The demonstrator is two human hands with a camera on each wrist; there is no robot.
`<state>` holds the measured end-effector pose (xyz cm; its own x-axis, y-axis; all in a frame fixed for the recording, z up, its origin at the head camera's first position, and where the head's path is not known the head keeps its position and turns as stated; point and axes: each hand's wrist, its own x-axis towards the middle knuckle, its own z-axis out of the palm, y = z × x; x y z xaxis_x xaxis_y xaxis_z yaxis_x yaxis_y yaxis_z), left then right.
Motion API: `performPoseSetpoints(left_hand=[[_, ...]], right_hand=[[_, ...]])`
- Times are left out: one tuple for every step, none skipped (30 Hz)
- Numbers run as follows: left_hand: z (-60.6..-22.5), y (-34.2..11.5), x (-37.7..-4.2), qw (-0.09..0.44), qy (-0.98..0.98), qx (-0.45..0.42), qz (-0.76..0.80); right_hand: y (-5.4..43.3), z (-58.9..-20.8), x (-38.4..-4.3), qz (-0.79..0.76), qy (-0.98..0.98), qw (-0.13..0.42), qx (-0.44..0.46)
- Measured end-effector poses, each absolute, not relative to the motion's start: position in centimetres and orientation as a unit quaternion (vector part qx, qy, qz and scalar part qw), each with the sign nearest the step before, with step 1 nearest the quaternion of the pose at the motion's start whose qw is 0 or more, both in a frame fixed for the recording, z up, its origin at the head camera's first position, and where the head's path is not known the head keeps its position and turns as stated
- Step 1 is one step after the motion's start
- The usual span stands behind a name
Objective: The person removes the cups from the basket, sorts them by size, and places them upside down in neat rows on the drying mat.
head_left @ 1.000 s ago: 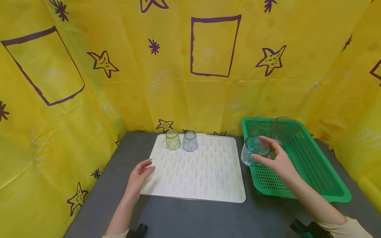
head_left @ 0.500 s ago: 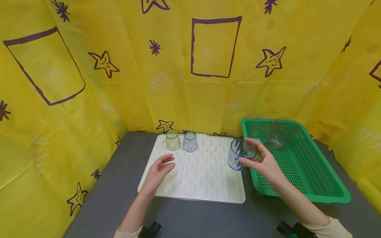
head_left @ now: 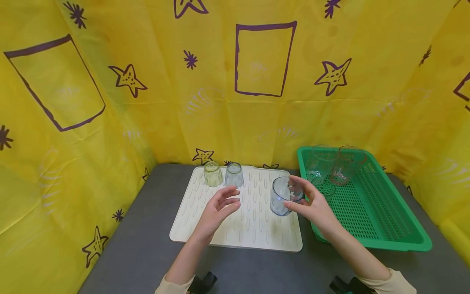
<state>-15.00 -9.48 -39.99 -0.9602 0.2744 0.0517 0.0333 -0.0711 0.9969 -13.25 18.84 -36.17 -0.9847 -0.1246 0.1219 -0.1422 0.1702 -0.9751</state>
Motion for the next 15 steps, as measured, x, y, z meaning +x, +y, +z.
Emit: performPoseSetpoints(left_hand=[[-39.9,-9.2,-15.0,0.088,0.675,0.120,0.723],[-39.8,-9.0,-14.9,0.091,0.674,0.126,0.722],[-39.7,-8.8,-14.9,0.096,0.674,0.132,0.721],[-39.7,-8.6,-14.8,0.101,0.672,0.137,0.721],[-39.6,-8.5,-14.7,0.105,0.671,0.143,0.720],[-39.6,-8.3,-14.7,0.109,0.669,0.149,0.720],[-39.5,-8.2,-14.7,0.113,0.667,0.154,0.720],[-39.5,-8.0,-14.6,0.117,0.665,0.159,0.720],[-39.5,-7.9,-14.6,0.121,0.663,0.164,0.721],[-39.5,-7.7,-14.6,0.124,0.662,0.167,0.720],[-39.6,-7.5,-14.6,0.126,0.661,0.171,0.719],[-39.6,-7.4,-14.6,0.128,0.660,0.176,0.719],[-39.6,-7.2,-14.6,0.129,0.661,0.179,0.717],[-39.7,-7.1,-14.6,0.130,0.662,0.183,0.716],[-39.7,-6.9,-14.6,0.130,0.664,0.186,0.712]], right_hand=[[18.7,-36.3,-13.3,0.640,-0.764,0.005,0.088],[18.6,-36.3,-13.3,0.640,-0.763,0.004,0.089],[18.5,-36.4,-13.3,0.639,-0.764,0.003,0.091],[18.4,-36.5,-13.3,0.638,-0.764,0.002,0.093],[18.3,-36.6,-13.3,0.638,-0.764,0.001,0.096],[18.2,-36.7,-13.3,0.637,-0.765,0.000,0.099],[18.2,-36.7,-13.4,0.636,-0.765,-0.003,0.102],[18.1,-36.8,-13.4,0.635,-0.765,-0.005,0.106],[18.0,-36.9,-13.4,0.635,-0.765,-0.006,0.109],[17.9,-37.0,-13.4,0.634,-0.765,-0.008,0.112],[17.8,-37.1,-13.4,0.634,-0.765,-0.009,0.117],[17.7,-37.2,-13.4,0.632,-0.765,-0.010,0.122],[17.6,-37.2,-13.4,0.630,-0.766,-0.010,0.128],[17.5,-37.3,-13.4,0.627,-0.768,-0.008,0.132],[17.4,-37.4,-13.4,0.624,-0.769,-0.007,0.137]])
